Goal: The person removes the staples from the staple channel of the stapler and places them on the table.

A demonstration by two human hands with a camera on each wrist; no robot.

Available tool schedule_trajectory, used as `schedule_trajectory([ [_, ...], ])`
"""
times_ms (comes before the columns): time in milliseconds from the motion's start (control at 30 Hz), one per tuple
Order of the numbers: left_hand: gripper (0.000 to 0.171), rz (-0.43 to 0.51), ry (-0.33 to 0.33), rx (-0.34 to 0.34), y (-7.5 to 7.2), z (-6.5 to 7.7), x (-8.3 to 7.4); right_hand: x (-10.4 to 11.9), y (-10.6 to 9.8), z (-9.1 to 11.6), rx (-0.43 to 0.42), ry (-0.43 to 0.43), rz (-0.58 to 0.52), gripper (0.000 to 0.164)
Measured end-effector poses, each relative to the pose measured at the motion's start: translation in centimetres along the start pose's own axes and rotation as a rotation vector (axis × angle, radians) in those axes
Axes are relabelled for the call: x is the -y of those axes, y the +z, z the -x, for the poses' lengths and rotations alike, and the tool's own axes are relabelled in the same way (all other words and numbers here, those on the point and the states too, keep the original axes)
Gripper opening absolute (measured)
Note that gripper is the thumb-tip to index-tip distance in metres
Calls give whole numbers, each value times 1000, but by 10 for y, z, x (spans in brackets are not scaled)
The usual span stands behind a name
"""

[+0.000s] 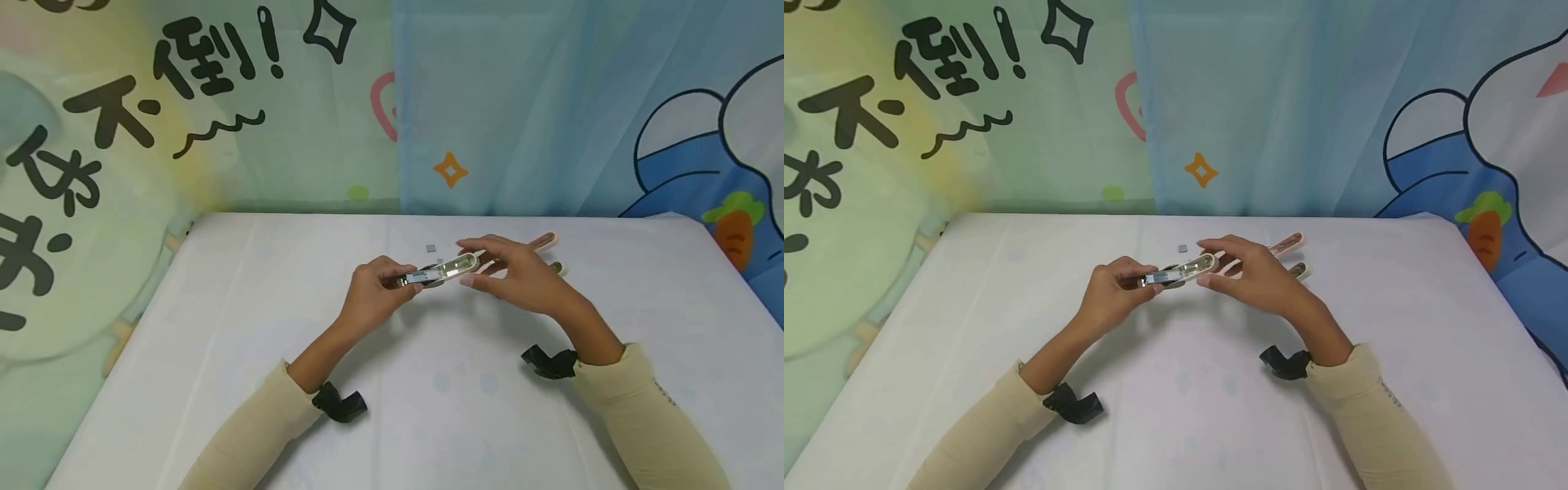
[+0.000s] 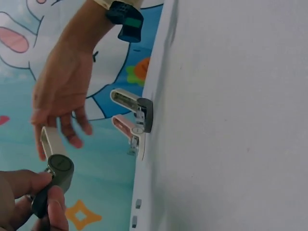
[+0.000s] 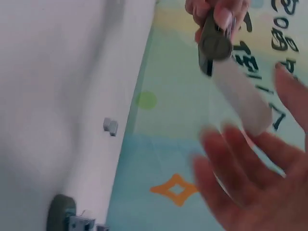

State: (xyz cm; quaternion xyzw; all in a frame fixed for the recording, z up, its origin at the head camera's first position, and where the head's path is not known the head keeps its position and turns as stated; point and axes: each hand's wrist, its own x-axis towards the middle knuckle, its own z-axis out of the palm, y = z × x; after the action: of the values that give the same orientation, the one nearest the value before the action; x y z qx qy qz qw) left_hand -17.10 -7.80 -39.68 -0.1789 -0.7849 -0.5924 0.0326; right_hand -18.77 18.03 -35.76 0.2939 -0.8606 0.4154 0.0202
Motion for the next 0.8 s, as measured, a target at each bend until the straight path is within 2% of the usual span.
schedule_trajectory([
  [100, 26, -14, -28, -16, 0, 1, 1, 8, 7, 0, -165, -191, 106, 44],
  [200, 26, 13, -29, -16, 0, 1, 2, 21, 15, -1, -330, -384, 208, 34],
  [267, 26, 28, -17, -12, 2, 1, 3, 30, 22, -1, -357, -460, 242, 29],
  [333, 25, 38, 0, -6, 5, 2, 4, 37, 29, 0, -331, -495, 261, 25],
  [467, 23, 30, 38, -16, 9, 4, 4, 44, 43, 1, -249, -464, 329, 20],
  [633, 23, 22, 82, -43, 14, 6, 3, 43, 51, 2, -200, -342, 442, 15],
  [800, 21, -28, 145, -34, 20, 8, 6, 42, 58, 4, -157, -223, 472, 9],
])
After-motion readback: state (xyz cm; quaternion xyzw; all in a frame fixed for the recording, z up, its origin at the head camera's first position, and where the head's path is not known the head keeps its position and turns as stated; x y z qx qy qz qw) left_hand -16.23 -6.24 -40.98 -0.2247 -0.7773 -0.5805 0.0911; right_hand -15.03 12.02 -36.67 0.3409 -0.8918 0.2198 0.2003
